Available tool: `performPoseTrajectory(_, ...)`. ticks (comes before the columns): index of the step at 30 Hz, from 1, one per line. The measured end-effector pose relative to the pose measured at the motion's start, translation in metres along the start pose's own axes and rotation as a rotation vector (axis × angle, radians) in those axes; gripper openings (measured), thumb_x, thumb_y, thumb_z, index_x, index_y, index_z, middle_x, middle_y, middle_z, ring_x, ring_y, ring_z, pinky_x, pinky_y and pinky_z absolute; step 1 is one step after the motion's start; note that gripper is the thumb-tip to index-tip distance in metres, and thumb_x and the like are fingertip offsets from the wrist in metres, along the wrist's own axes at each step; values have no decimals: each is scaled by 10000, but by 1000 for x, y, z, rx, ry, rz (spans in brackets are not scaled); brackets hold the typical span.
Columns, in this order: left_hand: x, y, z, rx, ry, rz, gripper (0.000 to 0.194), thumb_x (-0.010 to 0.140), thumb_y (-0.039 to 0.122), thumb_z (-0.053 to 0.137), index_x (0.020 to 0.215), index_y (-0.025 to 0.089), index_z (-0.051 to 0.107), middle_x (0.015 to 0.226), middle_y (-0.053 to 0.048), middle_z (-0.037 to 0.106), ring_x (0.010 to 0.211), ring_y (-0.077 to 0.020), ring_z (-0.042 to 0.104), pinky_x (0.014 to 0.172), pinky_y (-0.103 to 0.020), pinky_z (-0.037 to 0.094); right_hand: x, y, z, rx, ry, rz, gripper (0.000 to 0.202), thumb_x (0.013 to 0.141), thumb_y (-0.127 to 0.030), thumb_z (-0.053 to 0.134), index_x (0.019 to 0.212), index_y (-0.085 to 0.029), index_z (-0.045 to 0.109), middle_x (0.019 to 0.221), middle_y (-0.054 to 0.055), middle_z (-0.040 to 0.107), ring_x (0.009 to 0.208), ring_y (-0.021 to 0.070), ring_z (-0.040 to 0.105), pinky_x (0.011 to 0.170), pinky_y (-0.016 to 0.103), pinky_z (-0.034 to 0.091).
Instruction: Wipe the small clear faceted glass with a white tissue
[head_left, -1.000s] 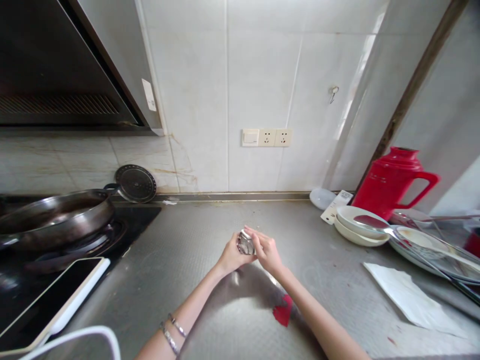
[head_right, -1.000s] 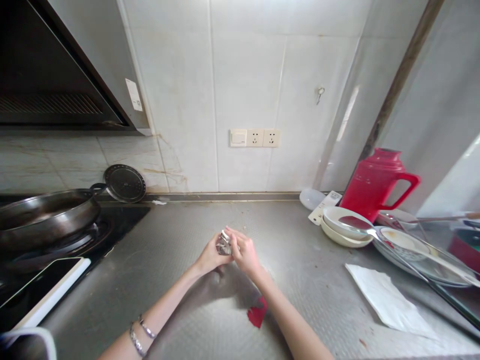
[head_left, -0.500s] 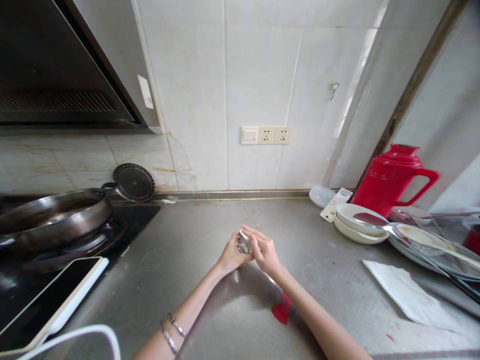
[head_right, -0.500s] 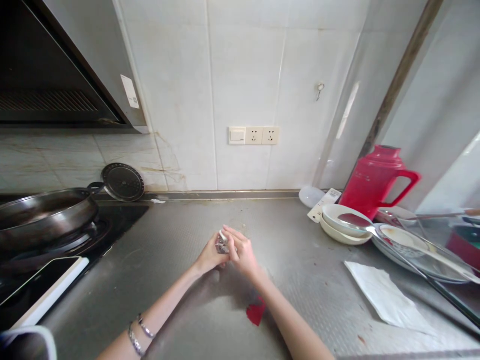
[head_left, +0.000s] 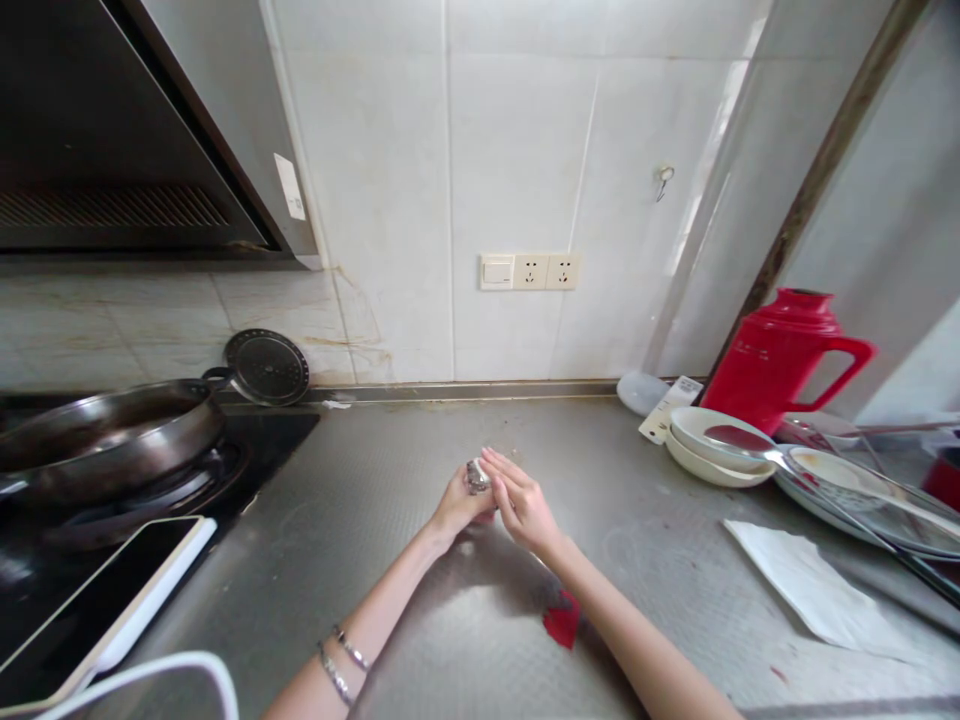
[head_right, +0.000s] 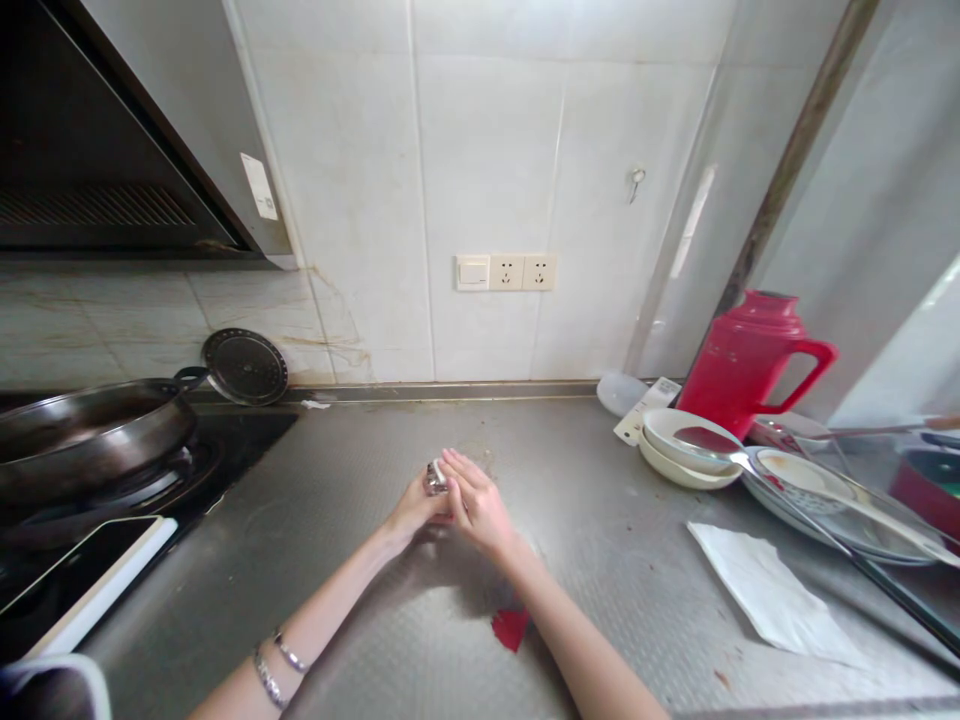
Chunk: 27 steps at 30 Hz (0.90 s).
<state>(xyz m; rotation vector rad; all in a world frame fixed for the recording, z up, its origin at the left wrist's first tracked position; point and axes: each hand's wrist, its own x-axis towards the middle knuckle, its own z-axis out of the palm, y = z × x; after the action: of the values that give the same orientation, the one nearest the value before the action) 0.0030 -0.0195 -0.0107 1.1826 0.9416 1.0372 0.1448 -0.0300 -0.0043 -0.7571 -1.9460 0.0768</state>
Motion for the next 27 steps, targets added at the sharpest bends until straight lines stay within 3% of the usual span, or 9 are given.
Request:
performPoseTrajectory(8, -1, 1, 2, -41, 40, -38, 646, 586, 433, 825, 1124, 189, 563, 944, -73, 687, 790, -199, 666, 598, -279, 546, -2, 4, 2, -37, 17, 20, 395, 984, -229, 324, 1300, -215, 561, 1267, 106, 619, 1250, 233, 525, 1042, 502, 448)
performPoseTrajectory(13, 0, 1, 0, -31, -33, 33, 649, 629, 426, 794, 1183, 192, 552, 997, -84, 683, 838, -203, 663, 618, -273, 550, -3, -2, 5, -5, -37, -58, 403, 980, -223, 333, 1336, -202, 521, 1340, 105, 557, 1306, 240, 461, 1065, 512, 417)
performPoseTrajectory(16, 0, 0, 2, -2, -33, 45, 652, 609, 421, 811, 1159, 178, 558, 984, -91, 679, 843, -208, 661, 620, -266, 548, -2, 2, 5, 13, -30, -1, 399, 988, -249, 324, 1329, -222, 530, 1346, 92, 554, 1303, 234, 464, 1071, 504, 412)
performPoseTrajectory(21, -2, 3, 3, -7, 64, -25, 670, 559, 416, 842, 1097, 173, 526, 939, -69, 668, 749, -180, 646, 592, -283, 550, -3, 9, 3, 10, 37, 97, 393, 994, -257, 313, 1295, -238, 565, 1277, 94, 615, 1234, 224, 542, 1043, 485, 444)
performPoseTrajectory(27, 5, -2, -2, 15, 76, 80, 636, 589, 356, 815, 1109, 161, 504, 988, -89, 666, 819, -212, 656, 603, -281, 543, -4, 2, 2, -45, -14, -94, 407, 970, -190, 344, 1336, -220, 519, 1327, 97, 575, 1277, 227, 498, 1062, 501, 418)
